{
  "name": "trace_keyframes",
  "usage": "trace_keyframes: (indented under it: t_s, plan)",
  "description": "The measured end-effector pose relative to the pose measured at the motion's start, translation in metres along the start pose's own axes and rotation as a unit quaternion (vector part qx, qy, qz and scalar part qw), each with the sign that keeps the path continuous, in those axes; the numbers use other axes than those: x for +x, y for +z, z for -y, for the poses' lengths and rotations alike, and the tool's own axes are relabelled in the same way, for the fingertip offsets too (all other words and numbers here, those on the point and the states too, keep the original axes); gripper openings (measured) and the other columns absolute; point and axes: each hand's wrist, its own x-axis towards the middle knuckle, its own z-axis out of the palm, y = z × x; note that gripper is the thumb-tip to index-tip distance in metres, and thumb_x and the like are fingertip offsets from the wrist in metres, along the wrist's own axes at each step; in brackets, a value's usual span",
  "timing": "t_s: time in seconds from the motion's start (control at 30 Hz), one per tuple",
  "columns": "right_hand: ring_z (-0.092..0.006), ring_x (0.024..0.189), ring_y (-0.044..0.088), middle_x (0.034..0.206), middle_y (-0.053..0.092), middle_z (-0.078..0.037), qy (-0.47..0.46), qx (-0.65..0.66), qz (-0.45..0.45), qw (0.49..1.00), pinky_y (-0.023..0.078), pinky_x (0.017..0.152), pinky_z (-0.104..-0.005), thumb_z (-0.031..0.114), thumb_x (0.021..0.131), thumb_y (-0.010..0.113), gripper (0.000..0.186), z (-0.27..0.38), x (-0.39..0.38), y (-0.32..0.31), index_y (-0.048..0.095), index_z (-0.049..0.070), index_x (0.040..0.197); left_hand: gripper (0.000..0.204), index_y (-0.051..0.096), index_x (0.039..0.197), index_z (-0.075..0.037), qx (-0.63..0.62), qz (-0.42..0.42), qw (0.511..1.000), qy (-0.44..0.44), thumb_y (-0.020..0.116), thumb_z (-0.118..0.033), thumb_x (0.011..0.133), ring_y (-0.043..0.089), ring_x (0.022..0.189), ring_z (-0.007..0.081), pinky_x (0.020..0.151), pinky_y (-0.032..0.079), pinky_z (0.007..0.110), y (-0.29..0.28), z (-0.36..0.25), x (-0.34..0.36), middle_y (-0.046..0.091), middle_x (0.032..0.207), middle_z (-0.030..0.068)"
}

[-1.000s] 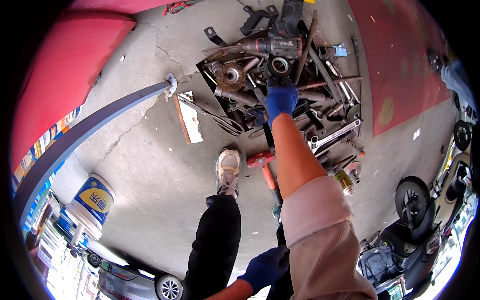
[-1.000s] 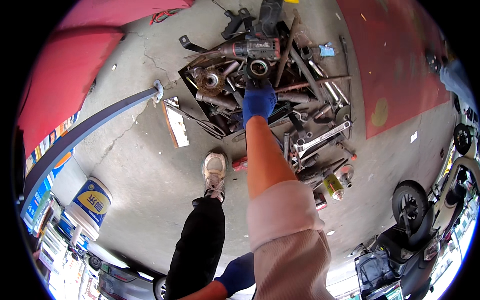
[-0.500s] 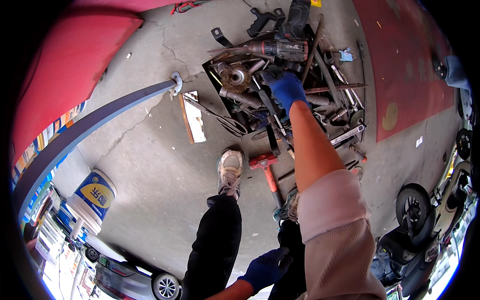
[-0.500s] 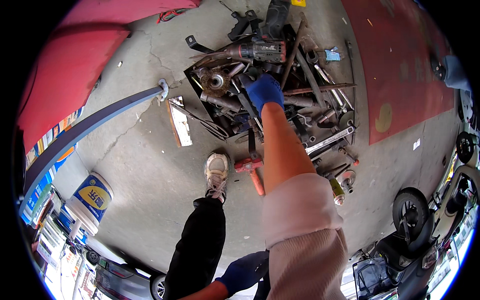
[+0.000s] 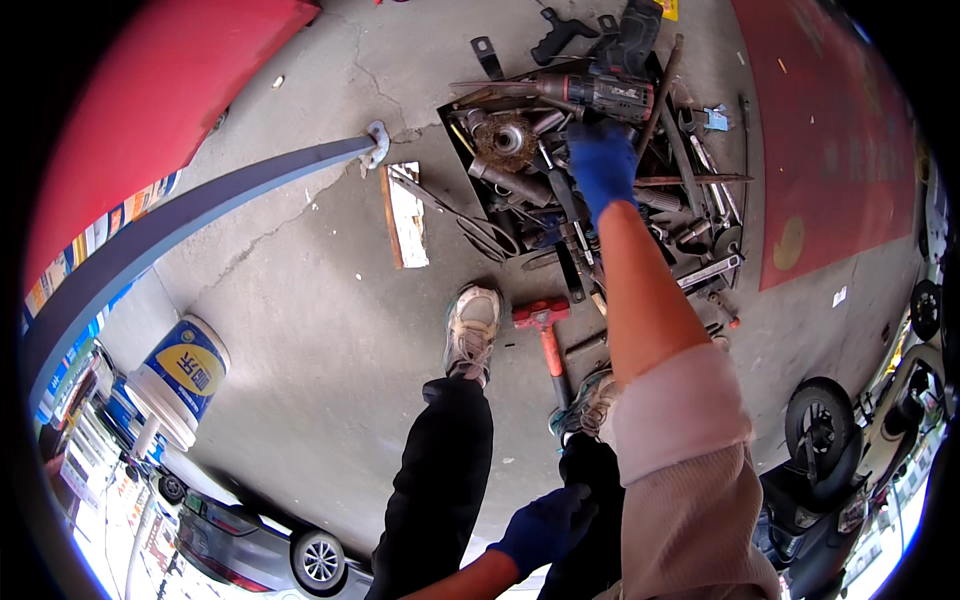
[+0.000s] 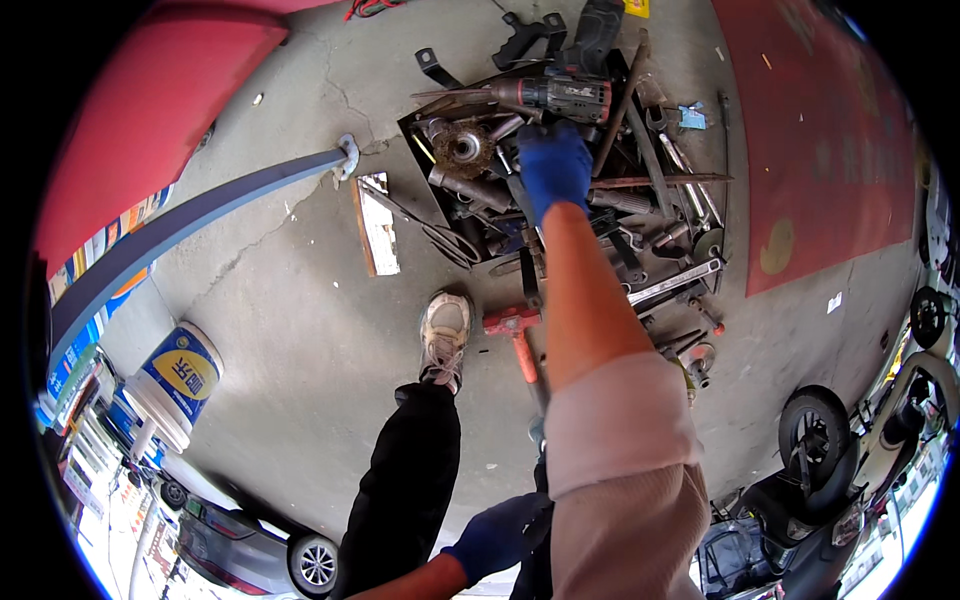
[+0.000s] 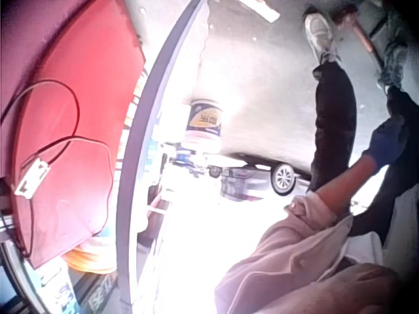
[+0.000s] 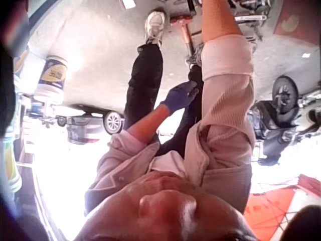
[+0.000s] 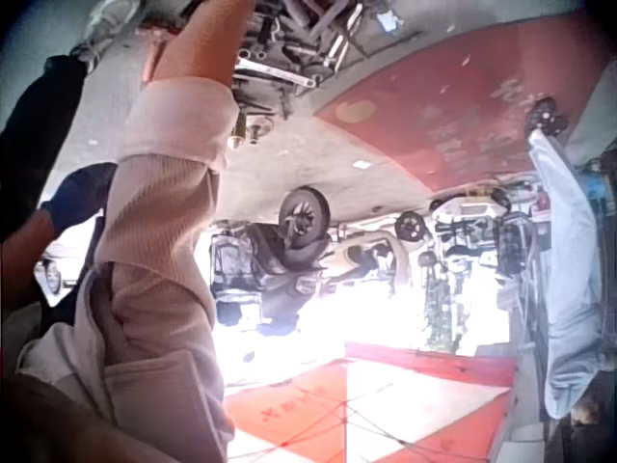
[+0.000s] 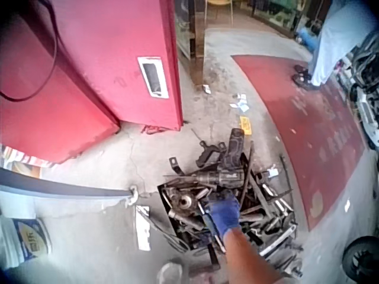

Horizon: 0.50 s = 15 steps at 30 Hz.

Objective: The person installs a windshield and a fabric canopy onto a scooter. They attach the windshield frame to the handlebars, then mount the canopy structure and secure it with a wrench. The person also adjusts the side mirrors during the process.

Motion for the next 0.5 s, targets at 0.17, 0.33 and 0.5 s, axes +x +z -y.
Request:
trace_keyframes:
  t_s: [0.17,0.33,0.5]
  plan:
    - [-0.0135,0.058,0.059,0.067,0.061,-0.006,0.06,0.439,0.069,0.894,0.047,0.054,-0.0269,0.029,0.088,0.065,0.023,0.043,-0.016,-0.084,0.062,0.006,0.091,0.034,0.062,0.11,-0.004,0.04,0.028,0.999,-0.015,0.059,-0.032,0.09,0.064,0.094,0.0318,0.081,0.052,0.037,-0.004,-0.006,-0.001,0.066,0.104,0.0154]
    - [-0.0131,0.069,0.059,0.079,0.06,-0.001,0.128,0.618,0.075,0.772,0.049,0.061,-0.0295,0.032,0.094,0.057,0.021,0.082,-0.068,-0.201,0.059,0.012,0.101,0.032,0.06,0.109,-0.007,0.062,0.05,0.997,-0.008,0.057,-0.033,0.091,0.064,0.091,0.0339,0.076,0.052,0.04,-0.019,0.0,0.006,0.066,0.102,0.0169]
    - [-0.0201,0.077,0.057,0.082,0.055,-0.006,-0.046,0.419,0.054,0.905,0.046,0.066,-0.0341,0.02,0.093,0.052,0.014,0.118,-0.247,-0.221,0.056,0.009,0.101,0.026,0.06,0.107,-0.008,0.165,0.079,0.983,0.023,0.059,-0.026,0.088,0.067,0.087,0.0278,0.073,0.052,0.038,-0.029,-0.002,-0.031,0.068,0.092,0.0144]
